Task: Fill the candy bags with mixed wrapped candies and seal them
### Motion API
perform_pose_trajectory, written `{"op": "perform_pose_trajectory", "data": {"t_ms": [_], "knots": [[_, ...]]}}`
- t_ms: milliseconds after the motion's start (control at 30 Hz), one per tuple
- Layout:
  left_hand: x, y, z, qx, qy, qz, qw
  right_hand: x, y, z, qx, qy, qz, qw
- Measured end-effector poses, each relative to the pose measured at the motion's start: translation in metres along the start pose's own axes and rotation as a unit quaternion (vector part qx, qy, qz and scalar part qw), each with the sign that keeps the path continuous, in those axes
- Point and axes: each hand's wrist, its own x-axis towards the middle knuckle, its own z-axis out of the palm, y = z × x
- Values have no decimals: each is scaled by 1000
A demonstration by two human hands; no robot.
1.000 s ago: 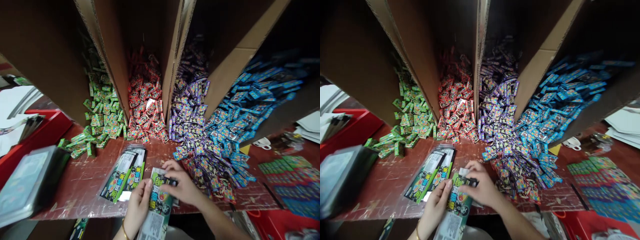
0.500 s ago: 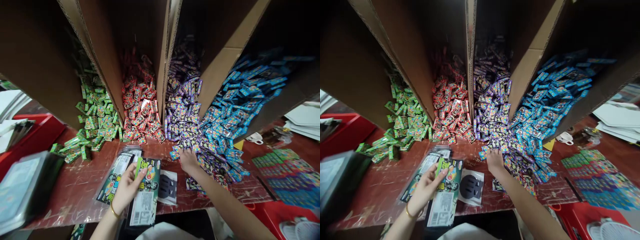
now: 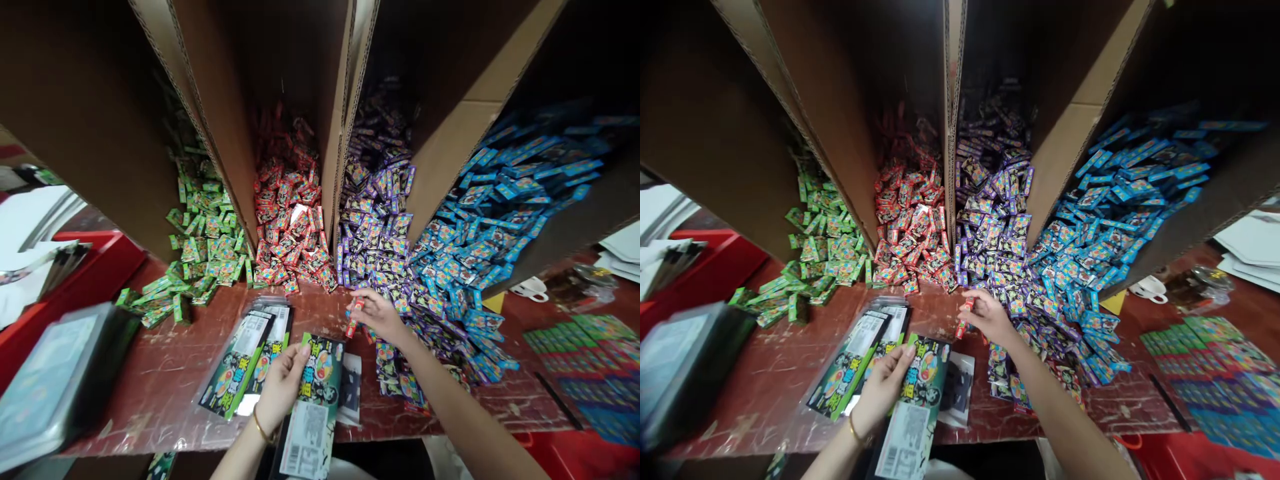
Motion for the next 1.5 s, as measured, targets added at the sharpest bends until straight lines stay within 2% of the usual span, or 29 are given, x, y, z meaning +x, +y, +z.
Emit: {"op": "perform_pose_trajectory", "data": {"t_ms": [67, 133, 233, 300, 367, 433, 500, 567, 667, 767, 900, 1067, 1133, 1267, 1333, 1400, 1500], "knots": [[1, -1, 2, -14, -2, 11, 1000, -7, 3, 11, 101, 54, 20, 993], [0, -2, 3, -27, 1, 16, 1000, -11, 6, 21, 153, 121, 58, 979], [-3, -2, 4, -23, -1, 17, 1000, -7, 5, 32, 155, 168, 86, 970], [-4, 1, 6, -10, -10, 18, 1000, 2, -1, 37, 115, 170, 36, 978], [-5, 5, 10, -10, -29, 18, 999, 12, -11, 42, 53, 156, -35, 986], [-6, 9, 13, -18, -49, 16, 999, 18, -21, 46, -4, 107, -77, 991], [-8, 12, 14, -22, -59, 17, 998, 19, -30, 47, -55, 1, -80, 995], [-10, 14, 13, -23, -64, 18, 998, 16, -37, 45, -105, -109, -72, 986], [-14, 15, 11, -28, -84, 10, 996, 6, -41, 39, -164, -186, -72, 966], [-16, 17, 12, -29, -109, 7, 994, -3, -42, 35, -173, -187, -78, 964], [-18, 19, 13, 2, -103, 27, 994, -13, -49, 36, -209, -155, -78, 962], [-16, 20, 13, 2, -113, 33, 993, -17, -64, 37, -224, -224, -101, 943], [-12, 21, 13, -5, -95, 41, 995, -14, -64, 38, -214, -232, -96, 944], [-1, 27, 13, -26, -12, 42, 999, -8, -58, 39, -200, -154, -136, 958], [1, 28, 14, -45, -3, 35, 998, -8, -54, 40, -195, -138, -157, 958], [1, 25, 15, -55, -5, 27, 998, -10, -49, 42, -202, -133, -155, 958], [-2, 13, 15, -43, 29, 20, 998, -15, -40, 42, -207, -128, -134, 961]]}}
